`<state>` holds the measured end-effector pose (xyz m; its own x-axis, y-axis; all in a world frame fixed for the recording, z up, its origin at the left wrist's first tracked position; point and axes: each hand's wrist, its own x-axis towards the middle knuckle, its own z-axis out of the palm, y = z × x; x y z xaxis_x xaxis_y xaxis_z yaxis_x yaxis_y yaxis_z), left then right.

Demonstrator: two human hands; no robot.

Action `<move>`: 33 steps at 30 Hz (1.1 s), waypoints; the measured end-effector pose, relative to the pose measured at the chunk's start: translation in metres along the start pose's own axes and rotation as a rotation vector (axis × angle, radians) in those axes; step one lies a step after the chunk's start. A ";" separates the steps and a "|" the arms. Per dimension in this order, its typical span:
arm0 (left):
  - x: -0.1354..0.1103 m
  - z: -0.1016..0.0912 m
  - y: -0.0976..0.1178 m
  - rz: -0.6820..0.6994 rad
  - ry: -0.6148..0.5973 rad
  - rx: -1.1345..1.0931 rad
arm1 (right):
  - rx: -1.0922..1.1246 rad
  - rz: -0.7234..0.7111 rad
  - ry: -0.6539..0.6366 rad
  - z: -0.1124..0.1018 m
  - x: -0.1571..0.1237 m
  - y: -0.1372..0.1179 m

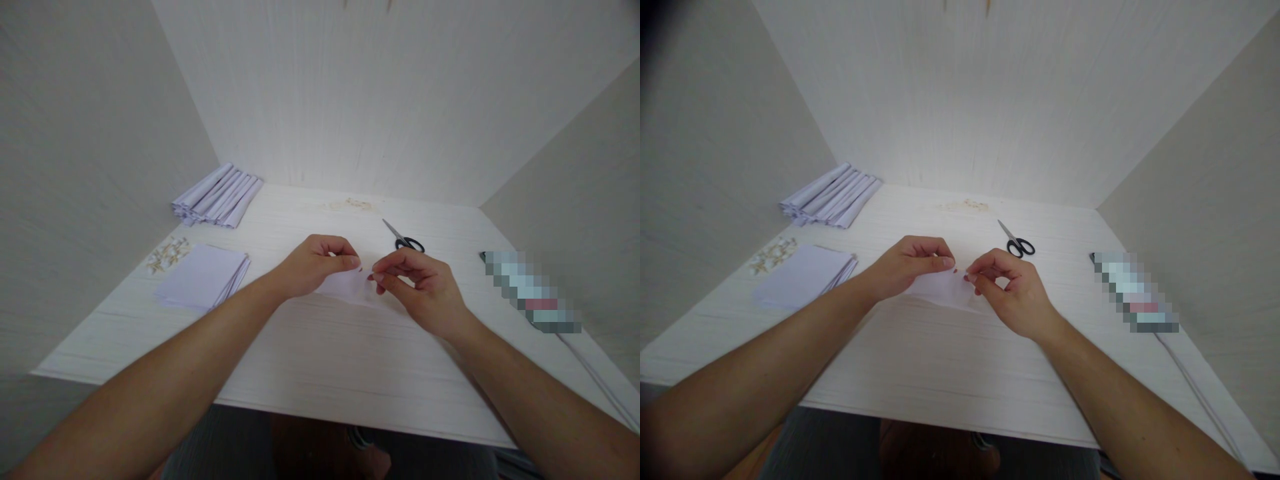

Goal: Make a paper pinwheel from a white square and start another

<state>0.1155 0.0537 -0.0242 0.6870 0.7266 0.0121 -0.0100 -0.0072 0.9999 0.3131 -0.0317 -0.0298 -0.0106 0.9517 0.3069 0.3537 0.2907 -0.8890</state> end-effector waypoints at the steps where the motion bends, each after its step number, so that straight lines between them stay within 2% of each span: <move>1: 0.000 0.000 0.000 0.002 -0.003 0.006 | -0.007 -0.002 0.000 0.000 0.000 0.000; 7: 0.001 0.000 0.001 -0.012 -0.027 -0.010 | 0.021 0.008 -0.020 0.001 0.000 0.002; 17: -0.002 0.002 0.006 -0.081 -0.089 -0.111 | 0.303 0.086 -0.097 0.000 0.003 0.003; 22: -0.003 0.002 0.007 -0.105 -0.093 -0.098 | 0.331 0.123 -0.107 -0.001 0.005 0.004; 33: -0.003 -0.002 0.005 -0.037 -0.042 0.074 | 0.355 0.146 -0.107 0.000 0.005 0.008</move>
<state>0.1115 0.0529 -0.0191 0.7159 0.6977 -0.0267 0.0687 -0.0323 0.9971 0.3161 -0.0249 -0.0354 -0.0880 0.9851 0.1479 0.0135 0.1496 -0.9887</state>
